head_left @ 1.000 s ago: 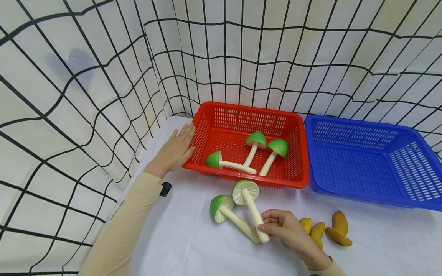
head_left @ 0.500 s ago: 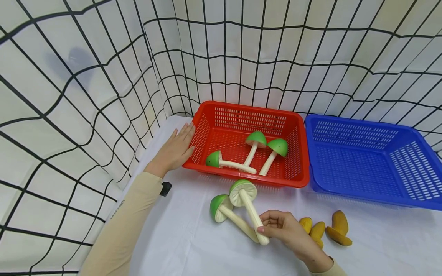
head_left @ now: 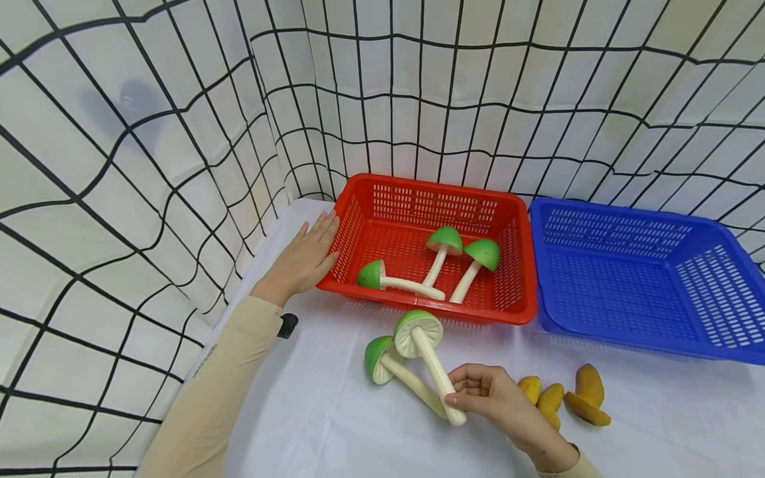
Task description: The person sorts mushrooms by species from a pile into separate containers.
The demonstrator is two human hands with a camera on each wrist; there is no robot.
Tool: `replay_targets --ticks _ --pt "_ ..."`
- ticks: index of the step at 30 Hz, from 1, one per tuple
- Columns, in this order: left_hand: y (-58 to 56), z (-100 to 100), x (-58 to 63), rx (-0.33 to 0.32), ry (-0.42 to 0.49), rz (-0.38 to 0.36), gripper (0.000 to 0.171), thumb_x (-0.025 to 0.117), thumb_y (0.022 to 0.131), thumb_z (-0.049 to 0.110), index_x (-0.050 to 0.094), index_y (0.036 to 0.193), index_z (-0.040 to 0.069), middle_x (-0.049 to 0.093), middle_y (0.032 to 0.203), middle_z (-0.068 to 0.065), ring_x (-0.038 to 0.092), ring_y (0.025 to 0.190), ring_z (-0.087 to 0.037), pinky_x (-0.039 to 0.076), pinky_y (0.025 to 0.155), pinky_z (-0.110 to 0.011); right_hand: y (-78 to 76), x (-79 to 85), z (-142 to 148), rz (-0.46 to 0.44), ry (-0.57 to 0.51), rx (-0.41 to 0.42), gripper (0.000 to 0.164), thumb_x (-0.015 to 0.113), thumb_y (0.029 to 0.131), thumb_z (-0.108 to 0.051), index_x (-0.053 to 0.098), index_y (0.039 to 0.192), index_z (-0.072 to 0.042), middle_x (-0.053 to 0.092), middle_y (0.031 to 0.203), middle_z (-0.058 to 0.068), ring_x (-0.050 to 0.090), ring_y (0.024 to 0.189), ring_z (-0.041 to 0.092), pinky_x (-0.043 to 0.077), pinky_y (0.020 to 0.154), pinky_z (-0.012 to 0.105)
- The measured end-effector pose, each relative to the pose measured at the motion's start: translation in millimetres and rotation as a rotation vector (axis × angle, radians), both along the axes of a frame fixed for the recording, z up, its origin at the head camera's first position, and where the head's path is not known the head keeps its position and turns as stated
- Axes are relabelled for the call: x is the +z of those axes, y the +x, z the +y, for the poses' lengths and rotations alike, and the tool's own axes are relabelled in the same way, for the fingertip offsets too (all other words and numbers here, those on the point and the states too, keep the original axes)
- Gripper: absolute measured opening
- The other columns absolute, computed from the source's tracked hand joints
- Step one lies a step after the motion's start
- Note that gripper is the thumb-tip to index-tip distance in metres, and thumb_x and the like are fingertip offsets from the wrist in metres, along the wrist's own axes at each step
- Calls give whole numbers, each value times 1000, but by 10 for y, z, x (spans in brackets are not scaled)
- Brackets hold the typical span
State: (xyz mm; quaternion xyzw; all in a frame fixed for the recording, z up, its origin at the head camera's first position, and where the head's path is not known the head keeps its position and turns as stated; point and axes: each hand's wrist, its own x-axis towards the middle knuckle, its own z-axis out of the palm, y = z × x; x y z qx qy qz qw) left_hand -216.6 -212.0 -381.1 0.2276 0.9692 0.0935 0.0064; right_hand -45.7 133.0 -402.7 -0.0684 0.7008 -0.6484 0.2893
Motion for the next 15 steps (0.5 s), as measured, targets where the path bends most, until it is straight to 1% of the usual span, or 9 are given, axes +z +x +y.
replay_targets --ticks 15 --pt "-2 5 14 0 -1 -8 62 34 99 27 11 149 -3 9 156 -16 0 144 -25 2 115 -44 14 38 -8 17 -9 31 34 72 83 -12 61 104 13 66 88 10 62 75 14 52 66 23"
